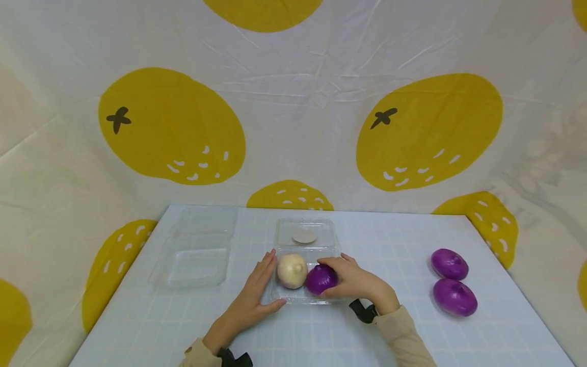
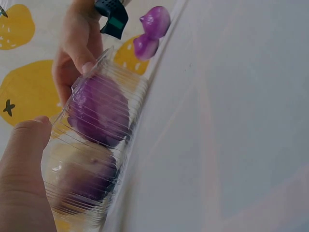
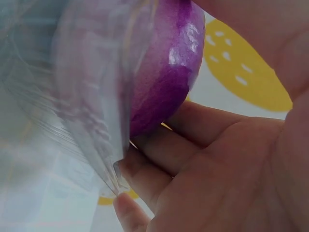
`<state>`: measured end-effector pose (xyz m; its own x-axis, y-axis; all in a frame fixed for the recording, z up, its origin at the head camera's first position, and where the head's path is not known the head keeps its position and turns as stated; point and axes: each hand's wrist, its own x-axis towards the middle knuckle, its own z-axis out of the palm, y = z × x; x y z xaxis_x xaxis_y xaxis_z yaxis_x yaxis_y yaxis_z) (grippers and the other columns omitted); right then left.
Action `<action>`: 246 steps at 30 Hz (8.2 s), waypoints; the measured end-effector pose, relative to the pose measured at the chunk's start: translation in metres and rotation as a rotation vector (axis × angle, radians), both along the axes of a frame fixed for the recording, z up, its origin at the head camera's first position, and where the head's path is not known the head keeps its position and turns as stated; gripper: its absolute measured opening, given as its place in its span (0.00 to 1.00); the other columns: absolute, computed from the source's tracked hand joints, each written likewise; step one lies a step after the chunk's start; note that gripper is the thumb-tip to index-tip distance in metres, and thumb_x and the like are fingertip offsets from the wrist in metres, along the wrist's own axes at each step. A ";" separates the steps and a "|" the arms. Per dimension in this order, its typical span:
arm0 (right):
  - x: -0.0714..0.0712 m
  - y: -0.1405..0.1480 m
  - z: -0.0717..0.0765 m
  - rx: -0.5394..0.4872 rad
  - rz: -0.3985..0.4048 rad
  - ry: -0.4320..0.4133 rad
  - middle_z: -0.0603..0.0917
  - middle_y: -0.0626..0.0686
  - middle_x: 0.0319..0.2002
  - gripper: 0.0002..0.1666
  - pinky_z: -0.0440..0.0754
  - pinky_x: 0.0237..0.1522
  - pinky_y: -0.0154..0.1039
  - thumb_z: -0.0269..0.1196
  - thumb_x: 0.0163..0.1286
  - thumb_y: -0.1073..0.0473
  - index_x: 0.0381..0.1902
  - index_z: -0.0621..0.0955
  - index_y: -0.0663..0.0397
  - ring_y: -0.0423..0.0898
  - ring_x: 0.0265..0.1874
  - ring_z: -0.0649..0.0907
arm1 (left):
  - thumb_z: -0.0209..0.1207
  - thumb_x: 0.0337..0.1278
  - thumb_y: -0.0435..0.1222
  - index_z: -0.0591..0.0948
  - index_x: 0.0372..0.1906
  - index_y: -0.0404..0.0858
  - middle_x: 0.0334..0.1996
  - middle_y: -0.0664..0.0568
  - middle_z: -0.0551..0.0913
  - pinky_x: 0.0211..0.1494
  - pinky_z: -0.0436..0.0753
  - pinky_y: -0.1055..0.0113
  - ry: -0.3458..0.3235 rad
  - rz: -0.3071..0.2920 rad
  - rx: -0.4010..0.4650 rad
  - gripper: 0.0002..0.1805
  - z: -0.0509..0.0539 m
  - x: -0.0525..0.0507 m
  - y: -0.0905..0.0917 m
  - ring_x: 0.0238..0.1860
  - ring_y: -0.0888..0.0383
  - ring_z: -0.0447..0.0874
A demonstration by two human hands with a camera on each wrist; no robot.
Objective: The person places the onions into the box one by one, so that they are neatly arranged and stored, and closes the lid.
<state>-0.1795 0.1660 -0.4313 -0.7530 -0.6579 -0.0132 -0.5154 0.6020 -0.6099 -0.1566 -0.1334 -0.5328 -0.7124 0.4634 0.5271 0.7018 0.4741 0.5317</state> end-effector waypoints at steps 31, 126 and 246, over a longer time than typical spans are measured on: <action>-0.024 0.022 -0.004 -0.648 -0.481 -0.226 0.80 0.66 0.55 0.21 0.81 0.54 0.34 0.61 0.74 0.57 0.57 0.78 0.66 0.53 0.54 0.81 | 0.63 0.60 0.55 0.54 0.76 0.28 0.77 0.36 0.51 0.79 0.44 0.54 -0.001 -0.007 0.012 0.52 0.001 0.000 0.000 0.76 0.36 0.48; -0.047 0.019 -0.077 -1.207 -0.302 -0.727 0.46 0.62 0.79 0.40 0.66 0.69 0.34 0.47 0.75 0.74 0.79 0.45 0.60 0.42 0.63 0.74 | 0.64 0.59 0.54 0.53 0.77 0.30 0.78 0.40 0.49 0.79 0.40 0.61 -0.047 0.000 -0.001 0.53 0.001 0.001 0.000 0.77 0.39 0.45; 0.052 0.021 -0.018 -0.759 -0.662 -0.507 0.71 0.65 0.63 0.33 0.78 0.55 0.40 0.65 0.64 0.65 0.64 0.65 0.65 0.57 0.59 0.76 | 0.59 0.61 0.34 0.71 0.28 0.34 0.69 0.29 0.65 0.70 0.54 0.30 -0.892 0.244 0.469 0.10 0.076 0.034 0.016 0.72 0.28 0.54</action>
